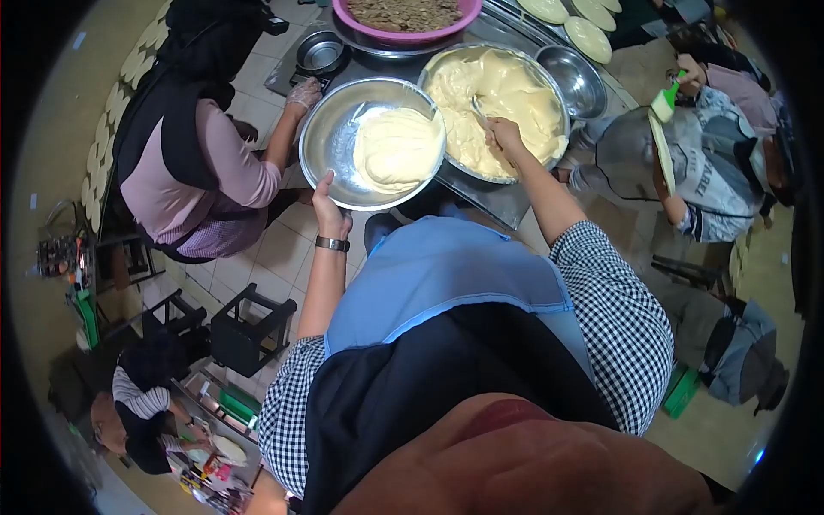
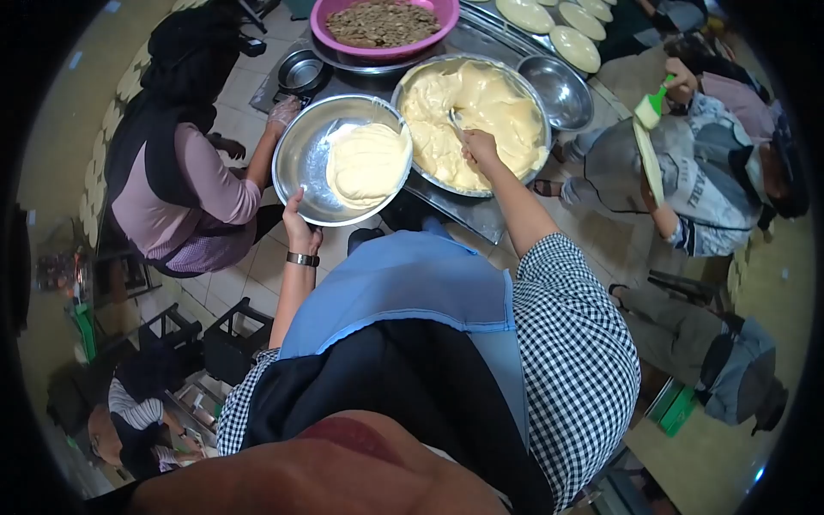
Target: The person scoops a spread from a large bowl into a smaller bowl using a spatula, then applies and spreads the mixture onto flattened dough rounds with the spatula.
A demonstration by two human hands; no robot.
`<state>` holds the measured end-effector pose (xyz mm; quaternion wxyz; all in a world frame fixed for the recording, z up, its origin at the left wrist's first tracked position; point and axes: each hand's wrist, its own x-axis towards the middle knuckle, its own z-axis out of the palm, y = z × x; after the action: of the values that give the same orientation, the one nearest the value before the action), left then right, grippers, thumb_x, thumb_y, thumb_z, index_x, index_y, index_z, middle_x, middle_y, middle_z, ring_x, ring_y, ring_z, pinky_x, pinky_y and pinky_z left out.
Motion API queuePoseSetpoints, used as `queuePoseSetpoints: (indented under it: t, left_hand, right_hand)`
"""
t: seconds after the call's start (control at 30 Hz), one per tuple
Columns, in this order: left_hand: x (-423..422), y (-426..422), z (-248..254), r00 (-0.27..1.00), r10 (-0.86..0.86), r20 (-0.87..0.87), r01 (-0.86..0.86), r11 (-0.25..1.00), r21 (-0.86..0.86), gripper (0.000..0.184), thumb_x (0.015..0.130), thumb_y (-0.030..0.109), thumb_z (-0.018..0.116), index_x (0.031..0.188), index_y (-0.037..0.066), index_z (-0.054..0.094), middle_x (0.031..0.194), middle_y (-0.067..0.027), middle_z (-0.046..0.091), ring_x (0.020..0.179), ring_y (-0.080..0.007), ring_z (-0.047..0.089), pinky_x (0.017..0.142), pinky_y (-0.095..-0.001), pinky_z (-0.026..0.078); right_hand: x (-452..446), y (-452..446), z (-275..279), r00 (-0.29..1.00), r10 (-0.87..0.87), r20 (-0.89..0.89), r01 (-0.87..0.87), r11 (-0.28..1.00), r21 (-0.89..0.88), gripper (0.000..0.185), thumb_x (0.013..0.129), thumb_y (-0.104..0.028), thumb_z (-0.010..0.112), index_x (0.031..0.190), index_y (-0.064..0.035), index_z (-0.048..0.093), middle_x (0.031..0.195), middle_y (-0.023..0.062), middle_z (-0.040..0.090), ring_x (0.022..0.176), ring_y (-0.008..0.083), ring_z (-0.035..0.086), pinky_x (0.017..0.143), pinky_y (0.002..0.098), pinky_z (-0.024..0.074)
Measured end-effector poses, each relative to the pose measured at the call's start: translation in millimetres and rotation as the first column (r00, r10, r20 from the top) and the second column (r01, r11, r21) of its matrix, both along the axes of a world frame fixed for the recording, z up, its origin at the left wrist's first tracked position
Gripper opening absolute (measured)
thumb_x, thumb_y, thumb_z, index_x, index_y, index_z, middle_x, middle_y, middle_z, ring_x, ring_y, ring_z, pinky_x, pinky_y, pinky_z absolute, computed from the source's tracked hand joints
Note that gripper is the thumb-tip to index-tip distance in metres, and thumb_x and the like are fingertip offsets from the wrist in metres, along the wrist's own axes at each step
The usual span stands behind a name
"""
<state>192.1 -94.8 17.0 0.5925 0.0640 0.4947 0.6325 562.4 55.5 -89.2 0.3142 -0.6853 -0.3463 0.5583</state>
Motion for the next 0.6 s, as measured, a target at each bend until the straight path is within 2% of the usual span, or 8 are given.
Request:
queuePoseSetpoints:
  t: [0.03, 0.1, 0.2, 0.43, 0.6]
  left_hand:
    - [1, -3, 1, 1.0, 0.015, -0.002, -0.015, 1.0, 0.002, 0.048, 0.086, 0.025, 0.057, 0.124, -0.004, 0.048, 0.121, -0.0145, 0.057, 0.112, -0.0261, 0.055, 0.099, -0.0399, 0.042]
    - [2, -8, 0, 1.0, 0.029, 0.01, -0.029, 1.0, 0.0, 0.049, 0.087, 0.024, 0.057, 0.126, -0.003, 0.046, 0.122, -0.0144, 0.056, 0.112, -0.0266, 0.055, 0.098, -0.0394, 0.043]
    - [4, -5, -2, 1.0, 0.015, 0.018, -0.015, 1.0, -0.009, 0.049, 0.087, 0.024, 0.056, 0.126, -0.003, 0.045, 0.123, -0.0152, 0.056, 0.112, -0.0271, 0.055, 0.098, -0.0396, 0.043]
    - [4, 24, -2, 0.998, -0.055, -0.004, 0.055, 0.998, -0.011, 0.047, 0.088, 0.022, 0.055, 0.125, -0.004, 0.046, 0.122, -0.0159, 0.057, 0.111, -0.0272, 0.056, 0.097, -0.0392, 0.044]
    - [-5, 46, -9, 0.989, -0.14, 0.036, 0.14, 0.99, 0.017, 0.039, 0.09, 0.021, 0.052, 0.12, -0.005, 0.051, 0.116, -0.0158, 0.06, 0.107, -0.0264, 0.059, 0.096, -0.038, 0.045]
  right_hand:
    - [-2, 3, -1, 1.0, 0.015, -0.002, -0.015, 1.0, 0.002, 0.026, 0.09, -0.019, 0.055, 0.111, -0.0058, 0.065, 0.065, 0.0087, 0.058, 0.043, 0.0094, 0.047, 0.036, 0.0253, 0.0355]
    - [-4, 9, -3, 0.968, -0.022, -0.25, 0.011, 0.999, -0.043, 0.03, 0.093, -0.013, 0.047, 0.121, -0.0049, 0.057, 0.065, 0.0071, 0.055, 0.043, 0.0087, 0.043, 0.034, 0.0221, 0.0318]
    - [0, 6, 0, 0.937, -0.019, -0.35, 0.014, 1.0, -0.017, 0.033, 0.094, -0.01, 0.043, 0.125, -0.0039, 0.054, 0.068, 0.0067, 0.054, 0.042, 0.0087, 0.042, 0.034, 0.0198, 0.0308]
    - [16, -10, 28, 0.908, -0.024, -0.418, 0.059, 0.996, 0.073, 0.034, 0.094, -0.009, 0.042, 0.125, -0.0001, 0.052, 0.068, 0.007, 0.055, 0.044, 0.0089, 0.043, 0.034, 0.0189, 0.0313]
    - [17, -30, 58, 0.84, -0.033, -0.542, 0.088, 0.993, 0.075, 0.033, 0.096, -0.011, 0.043, 0.126, 0.0002, 0.049, 0.073, 0.0079, 0.056, 0.045, 0.0091, 0.043, 0.035, 0.0185, 0.0317]
